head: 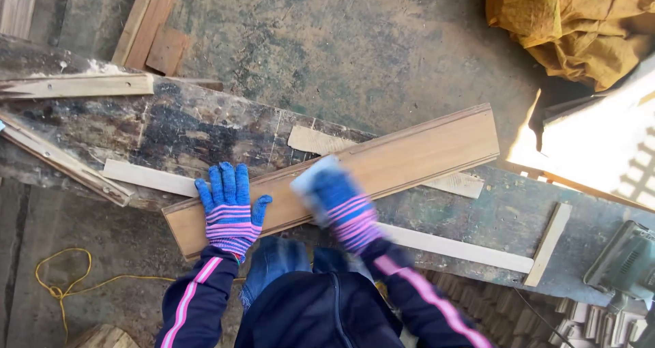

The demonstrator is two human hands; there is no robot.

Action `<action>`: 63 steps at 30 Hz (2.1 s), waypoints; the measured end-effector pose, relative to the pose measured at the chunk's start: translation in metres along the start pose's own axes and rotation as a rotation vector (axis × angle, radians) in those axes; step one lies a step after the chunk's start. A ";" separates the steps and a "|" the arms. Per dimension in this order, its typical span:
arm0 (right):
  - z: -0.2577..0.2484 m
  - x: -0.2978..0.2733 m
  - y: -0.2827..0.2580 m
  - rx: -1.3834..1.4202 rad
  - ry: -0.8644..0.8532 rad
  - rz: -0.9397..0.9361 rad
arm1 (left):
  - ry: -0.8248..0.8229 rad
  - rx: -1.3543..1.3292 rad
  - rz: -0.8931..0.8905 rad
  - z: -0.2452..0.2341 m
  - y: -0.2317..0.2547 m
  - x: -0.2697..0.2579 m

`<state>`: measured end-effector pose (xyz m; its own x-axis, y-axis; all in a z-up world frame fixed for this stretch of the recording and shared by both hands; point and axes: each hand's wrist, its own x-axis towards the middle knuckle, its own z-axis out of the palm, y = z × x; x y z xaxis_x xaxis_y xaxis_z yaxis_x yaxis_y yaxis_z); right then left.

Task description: The recorder uses an orbital sander to smooth a piece of wood and then follows up with a manual sanding block.

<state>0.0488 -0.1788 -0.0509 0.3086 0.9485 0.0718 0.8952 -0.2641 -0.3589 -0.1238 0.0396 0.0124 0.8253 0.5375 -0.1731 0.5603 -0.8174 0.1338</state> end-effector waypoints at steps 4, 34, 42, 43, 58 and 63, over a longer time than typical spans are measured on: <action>-0.117 -0.009 0.120 0.081 0.133 0.416 | 0.018 -0.030 -0.008 0.002 0.001 -0.004; -0.098 -0.004 0.174 0.112 0.135 0.684 | 0.009 -0.031 -0.023 -0.012 0.007 0.002; -0.023 0.014 -0.032 -0.269 -0.119 0.265 | 0.036 -0.049 -0.010 -0.005 0.005 -0.004; -0.038 0.009 -0.015 -0.263 -0.116 0.271 | 0.034 -0.042 -0.005 -0.006 0.003 -0.002; -0.068 -0.007 -0.017 -0.104 0.015 0.182 | 0.060 -0.086 0.021 -0.006 0.003 -0.003; -0.109 -0.034 0.092 0.149 0.017 0.580 | 0.016 -0.082 0.004 -0.009 0.006 0.001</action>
<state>0.1556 -0.2541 0.0155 0.7400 0.6532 -0.1603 0.5244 -0.7096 -0.4707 -0.1189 0.0371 0.0221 0.8284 0.5378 -0.1567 0.5601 -0.8002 0.2145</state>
